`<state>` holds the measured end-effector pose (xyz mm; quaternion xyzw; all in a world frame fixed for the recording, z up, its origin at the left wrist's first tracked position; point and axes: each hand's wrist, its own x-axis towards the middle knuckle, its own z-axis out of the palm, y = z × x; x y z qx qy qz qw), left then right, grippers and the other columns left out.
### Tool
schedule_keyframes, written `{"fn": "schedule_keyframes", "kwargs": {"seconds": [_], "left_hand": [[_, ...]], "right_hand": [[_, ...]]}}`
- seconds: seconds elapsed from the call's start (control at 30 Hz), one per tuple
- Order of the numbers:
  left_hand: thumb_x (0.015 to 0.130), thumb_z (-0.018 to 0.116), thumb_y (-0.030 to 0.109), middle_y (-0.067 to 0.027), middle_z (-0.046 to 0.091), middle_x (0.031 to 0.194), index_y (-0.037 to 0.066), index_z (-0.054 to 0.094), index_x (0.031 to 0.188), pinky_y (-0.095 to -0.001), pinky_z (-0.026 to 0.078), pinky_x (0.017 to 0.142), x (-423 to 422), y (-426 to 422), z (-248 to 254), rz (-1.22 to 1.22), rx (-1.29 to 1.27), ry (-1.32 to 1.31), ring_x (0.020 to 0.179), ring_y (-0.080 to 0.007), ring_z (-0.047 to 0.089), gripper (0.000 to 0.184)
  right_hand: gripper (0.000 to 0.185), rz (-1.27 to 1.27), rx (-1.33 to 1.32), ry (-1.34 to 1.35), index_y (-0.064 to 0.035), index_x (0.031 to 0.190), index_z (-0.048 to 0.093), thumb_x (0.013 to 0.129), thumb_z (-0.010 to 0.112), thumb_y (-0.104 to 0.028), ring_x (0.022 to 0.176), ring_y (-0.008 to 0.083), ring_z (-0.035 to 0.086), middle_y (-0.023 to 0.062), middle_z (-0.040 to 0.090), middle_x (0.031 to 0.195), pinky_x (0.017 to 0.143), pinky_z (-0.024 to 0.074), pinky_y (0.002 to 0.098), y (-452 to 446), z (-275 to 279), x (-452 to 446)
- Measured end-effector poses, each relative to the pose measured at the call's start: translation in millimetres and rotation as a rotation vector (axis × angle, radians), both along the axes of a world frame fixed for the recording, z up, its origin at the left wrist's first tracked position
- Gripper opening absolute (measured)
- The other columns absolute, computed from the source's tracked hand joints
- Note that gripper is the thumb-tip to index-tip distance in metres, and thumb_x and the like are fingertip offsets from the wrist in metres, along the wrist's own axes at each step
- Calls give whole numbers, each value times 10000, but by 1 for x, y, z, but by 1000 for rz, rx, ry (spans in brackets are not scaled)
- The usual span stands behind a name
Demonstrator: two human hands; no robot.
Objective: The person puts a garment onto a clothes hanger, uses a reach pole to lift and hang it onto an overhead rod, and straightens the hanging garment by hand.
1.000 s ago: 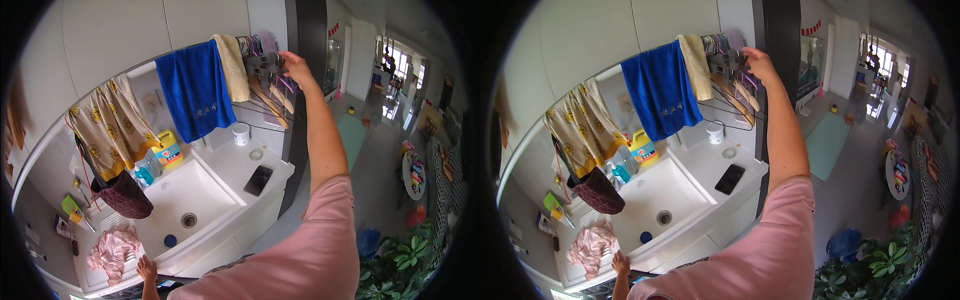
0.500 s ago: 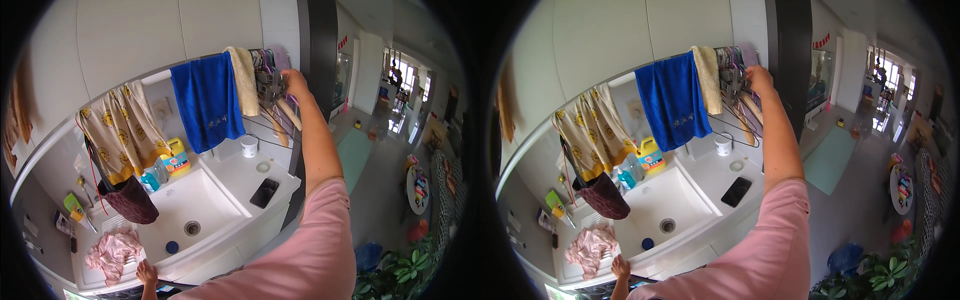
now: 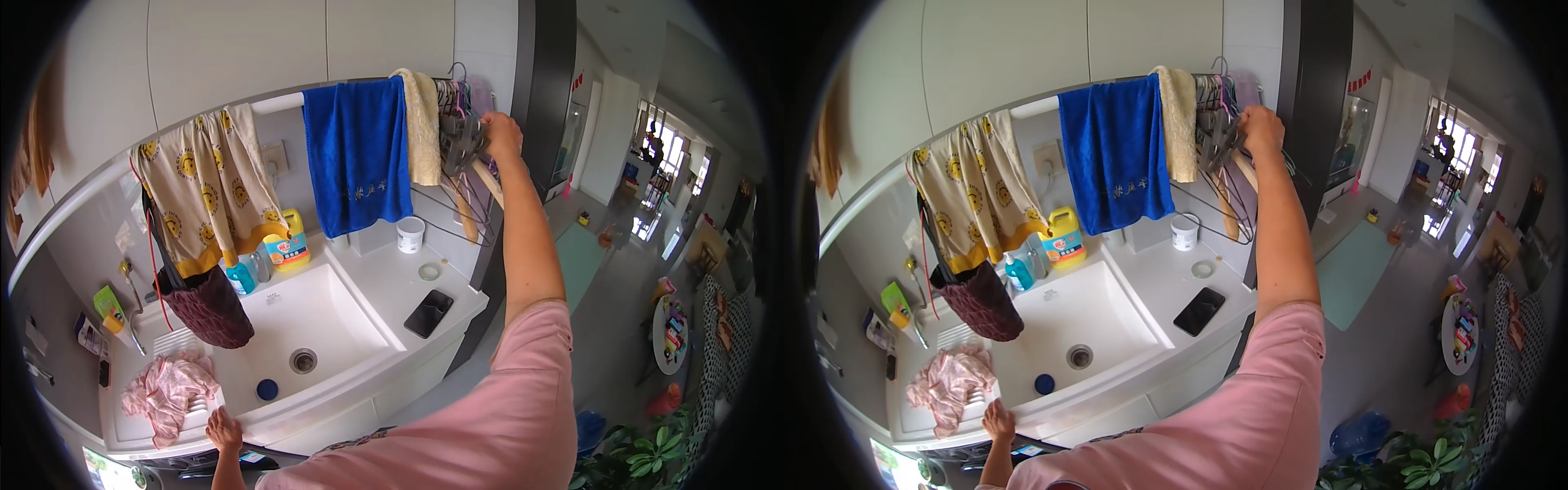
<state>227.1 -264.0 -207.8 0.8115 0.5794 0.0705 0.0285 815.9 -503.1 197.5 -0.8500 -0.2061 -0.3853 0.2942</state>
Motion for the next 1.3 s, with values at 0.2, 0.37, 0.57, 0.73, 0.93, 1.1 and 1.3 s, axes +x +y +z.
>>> {"fn": "schedule_keyframes", "kwargs": {"seconds": [0.2,0.37,0.57,0.73,0.93,1.1,1.3], "left_hand": [[709,465,275,-109,374,1160,101,340,1153,-431,245,879,-2,2,-5,-3,15,0,1078,-268,329,494],[709,474,270,-99,382,1152,102,351,1139,-428,261,866,1,2,-3,11,-3,-3,1070,-261,340,478],[707,486,272,-91,387,1148,104,360,1133,-427,268,860,3,1,0,31,-15,3,1065,-258,345,474],[712,471,278,-97,374,1167,110,347,1153,-431,258,870,1,4,-4,40,-37,33,1085,-260,328,488],[708,467,278,-97,376,1165,114,350,1148,-431,257,871,-3,9,-13,29,-4,21,1089,-262,325,484],[701,470,276,-91,378,1162,114,352,1145,-429,259,868,-2,7,-9,30,-25,7,1083,-256,331,487],[697,469,271,-84,381,1158,112,354,1141,-428,266,860,-2,7,-11,14,23,21,1071,-252,340,485]], "right_hand": [[82,438,84,-52,-110,684,604,657,558,-172,684,300,556,120,576,698,607,448,342,-11,-7,45],[107,193,-32,-86,-109,682,613,616,571,-181,704,304,557,137,572,702,611,450,346,-7,-5,17],[100,462,-73,-204,-29,575,541,601,522,-124,610,345,515,185,524,628,518,410,379,14,-26,52],[66,510,-73,-196,-57,614,560,636,548,-117,620,333,524,169,524,627,533,407,360,20,-30,32],[130,290,17,-44,-100,688,590,657,570,-225,698,306,544,128,567,703,603,429,372,8,-27,21],[235,219,-82,-157,-117,768,584,577,619,-250,799,283,541,114,573,790,672,433,348,10,-42,75],[241,144,-111,-67,-114,826,581,594,594,-179,830,288,531,118,569,835,709,423,343,-5,-19,7]]}}
